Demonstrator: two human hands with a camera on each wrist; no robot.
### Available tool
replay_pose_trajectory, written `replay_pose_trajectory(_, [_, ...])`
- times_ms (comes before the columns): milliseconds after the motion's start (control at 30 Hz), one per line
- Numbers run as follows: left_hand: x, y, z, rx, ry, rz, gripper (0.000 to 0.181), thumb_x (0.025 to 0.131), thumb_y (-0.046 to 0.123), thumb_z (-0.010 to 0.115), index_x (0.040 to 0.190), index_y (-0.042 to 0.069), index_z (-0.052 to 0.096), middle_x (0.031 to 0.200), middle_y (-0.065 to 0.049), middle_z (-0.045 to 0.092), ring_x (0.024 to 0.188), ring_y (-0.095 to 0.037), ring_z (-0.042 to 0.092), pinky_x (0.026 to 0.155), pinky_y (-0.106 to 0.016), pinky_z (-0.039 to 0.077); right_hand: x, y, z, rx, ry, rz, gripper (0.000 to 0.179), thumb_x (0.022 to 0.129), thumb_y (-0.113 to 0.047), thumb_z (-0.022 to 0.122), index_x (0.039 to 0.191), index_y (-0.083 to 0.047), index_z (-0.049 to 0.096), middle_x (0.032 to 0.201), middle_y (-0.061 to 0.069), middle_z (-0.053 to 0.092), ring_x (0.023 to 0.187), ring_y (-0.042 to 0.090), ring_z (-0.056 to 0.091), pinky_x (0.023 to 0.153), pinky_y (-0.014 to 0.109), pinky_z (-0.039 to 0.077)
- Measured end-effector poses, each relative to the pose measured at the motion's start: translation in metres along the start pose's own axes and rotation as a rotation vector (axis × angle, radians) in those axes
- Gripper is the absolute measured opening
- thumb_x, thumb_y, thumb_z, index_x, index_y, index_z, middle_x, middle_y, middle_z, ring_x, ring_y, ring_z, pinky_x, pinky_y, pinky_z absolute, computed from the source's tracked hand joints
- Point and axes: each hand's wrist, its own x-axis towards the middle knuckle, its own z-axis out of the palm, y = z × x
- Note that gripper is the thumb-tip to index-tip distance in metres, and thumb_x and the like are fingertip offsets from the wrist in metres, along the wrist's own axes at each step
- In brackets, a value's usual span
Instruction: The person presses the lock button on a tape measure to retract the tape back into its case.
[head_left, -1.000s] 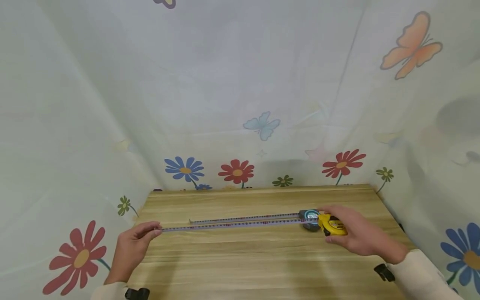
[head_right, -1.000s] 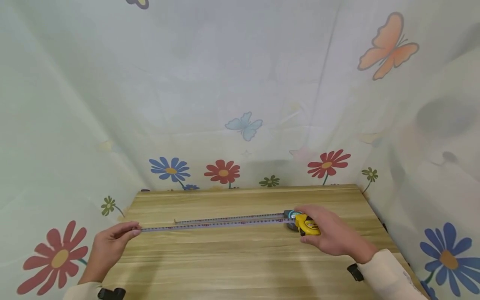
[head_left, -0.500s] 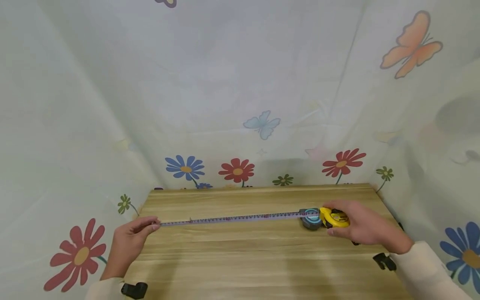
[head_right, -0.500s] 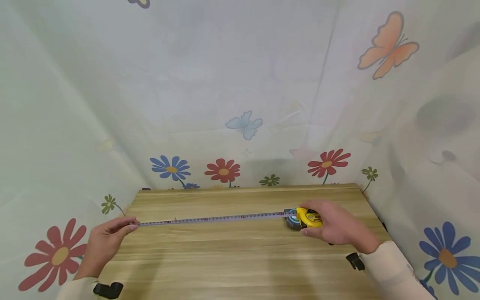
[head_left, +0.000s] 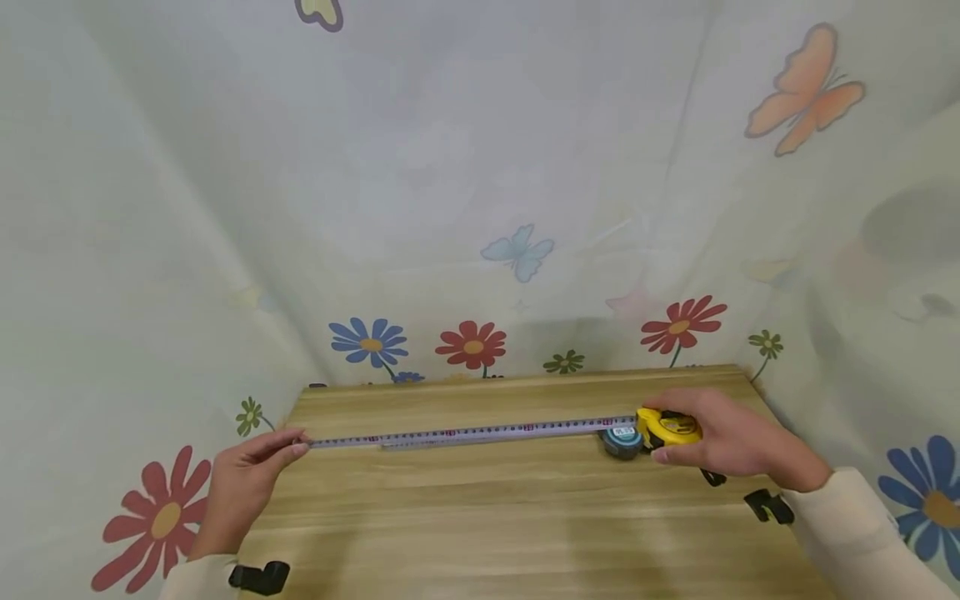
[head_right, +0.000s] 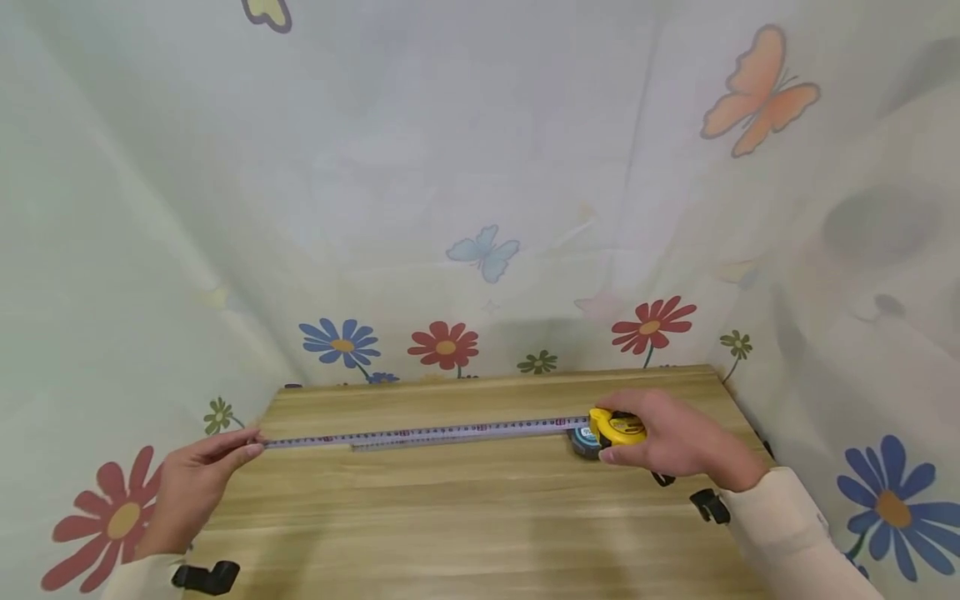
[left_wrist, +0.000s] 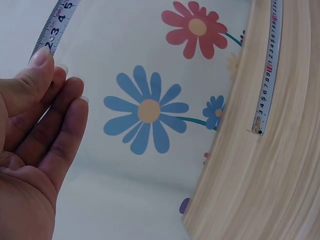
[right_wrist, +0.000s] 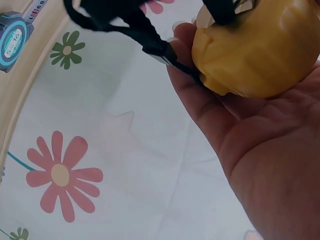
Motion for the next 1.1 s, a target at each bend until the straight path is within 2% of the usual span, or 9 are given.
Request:
replay_pose_trajectory(100, [0.001,0.0,0.001,-0.015,0.008,0.004,0.032,0.099,0.015,0.073,0.126,-0.001,0.073,0.101,0.024,0.077,0.096,0.012,0.069,0.082,-0.011,0.058,0.0,0.001,-0.001,0.004,-0.008,-0.009,0.064,0.092,-0.044,0.079,0.138,-0.002,0.064,0.112,0.0,0.07,0.08,0.0,0.052,0.065,0.019,0.048])
replay_pose_trajectory(267, [0.006,0.006,0.002,0.004,0.022,-0.004,0.036,0.098,0.023,0.074,0.128,0.002,0.073,0.101,0.026,0.076,0.096,0.011,0.07,0.082,-0.009,0.057,-0.002,0.0,-0.005,0.007,-0.001,-0.01,0.06,0.092,-0.041,0.08,0.137,-0.005,0.065,0.112,-0.001,0.07,0.081,0.001,0.053,0.065,0.019,0.049])
replay_pose_trajectory(400, [0.01,0.011,0.002,-0.006,0.033,-0.001,0.036,0.099,0.022,0.073,0.129,0.002,0.073,0.1,0.027,0.076,0.096,0.01,0.07,0.082,-0.009,0.057,-0.001,-0.001,-0.009,-0.006,0.01,-0.011,0.058,0.091,-0.039,0.081,0.136,-0.006,0.066,0.108,-0.003,0.07,0.079,0.0,0.052,0.063,0.019,0.048])
replay_pose_trajectory(700, [0.018,0.012,0.002,-0.122,0.048,-0.008,0.033,0.096,0.01,0.075,0.127,-0.003,0.072,0.098,0.024,0.077,0.092,0.009,0.072,0.081,-0.01,0.058,0.004,-0.005,-0.015,-0.03,0.016,0.005,0.06,0.088,-0.044,0.083,0.134,-0.008,0.068,0.105,-0.006,0.069,0.08,0.001,0.053,0.065,0.019,0.048])
replay_pose_trajectory(900, [0.02,0.01,0.004,-0.121,0.043,-0.041,0.036,0.095,0.014,0.077,0.128,-0.001,0.072,0.098,0.024,0.077,0.092,0.007,0.072,0.079,-0.01,0.058,0.004,-0.006,-0.016,-0.033,0.011,0.021,0.059,0.088,-0.039,0.084,0.135,-0.008,0.068,0.105,-0.006,0.069,0.08,0.002,0.053,0.065,0.019,0.048])
replay_pose_trajectory(1100, [0.022,0.009,0.008,-0.073,0.049,-0.038,0.036,0.096,0.015,0.076,0.129,-0.001,0.072,0.097,0.028,0.075,0.091,0.008,0.072,0.079,-0.009,0.058,0.005,-0.007,-0.017,-0.04,0.01,0.005,0.057,0.088,-0.037,0.084,0.133,-0.008,0.068,0.102,-0.006,0.068,0.079,0.001,0.052,0.064,0.019,0.048])
